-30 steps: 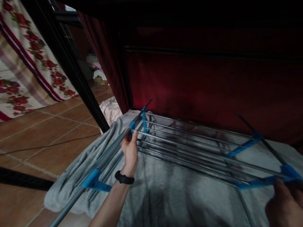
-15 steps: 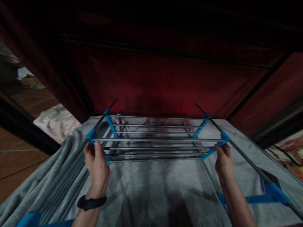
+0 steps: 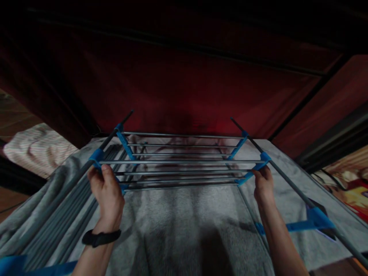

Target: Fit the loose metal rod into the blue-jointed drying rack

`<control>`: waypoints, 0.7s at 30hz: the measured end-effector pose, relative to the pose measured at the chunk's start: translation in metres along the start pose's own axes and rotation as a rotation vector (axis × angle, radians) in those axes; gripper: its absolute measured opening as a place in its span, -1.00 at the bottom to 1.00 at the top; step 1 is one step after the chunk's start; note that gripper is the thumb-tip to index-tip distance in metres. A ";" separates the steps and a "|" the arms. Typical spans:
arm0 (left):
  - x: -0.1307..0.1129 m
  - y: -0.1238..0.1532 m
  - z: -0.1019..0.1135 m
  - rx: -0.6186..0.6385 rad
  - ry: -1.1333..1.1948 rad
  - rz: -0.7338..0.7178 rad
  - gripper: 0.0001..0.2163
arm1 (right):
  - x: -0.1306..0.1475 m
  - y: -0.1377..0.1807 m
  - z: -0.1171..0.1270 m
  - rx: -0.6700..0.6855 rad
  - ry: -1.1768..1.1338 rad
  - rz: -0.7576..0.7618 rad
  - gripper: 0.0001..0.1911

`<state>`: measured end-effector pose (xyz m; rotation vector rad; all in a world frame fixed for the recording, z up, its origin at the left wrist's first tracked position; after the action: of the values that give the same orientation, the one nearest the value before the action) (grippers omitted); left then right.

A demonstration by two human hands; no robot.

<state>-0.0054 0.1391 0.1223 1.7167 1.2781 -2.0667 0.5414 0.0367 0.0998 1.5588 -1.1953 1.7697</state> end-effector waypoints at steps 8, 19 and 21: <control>0.008 -0.004 0.002 -0.099 -0.122 -0.031 -0.60 | -0.003 0.007 -0.002 0.007 -0.046 0.007 -0.46; 0.030 0.046 0.023 0.066 -0.090 0.132 -0.51 | -0.059 0.069 0.042 -0.029 0.110 -0.170 -0.31; 0.036 0.074 0.039 0.088 -0.148 0.158 -0.46 | -0.072 0.113 0.056 0.066 0.221 -0.154 -0.32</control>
<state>-0.0005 0.0806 0.0531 1.6074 0.9894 -2.1402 0.4944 -0.0536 -0.0040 1.4076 -0.8966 1.8392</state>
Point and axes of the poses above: each hand's wrist, its own y-axis away from the middle knuckle, its own z-axis out of the back of the hand, x = y × z, the point moved 4 cm from there along -y, towards the middle knuckle
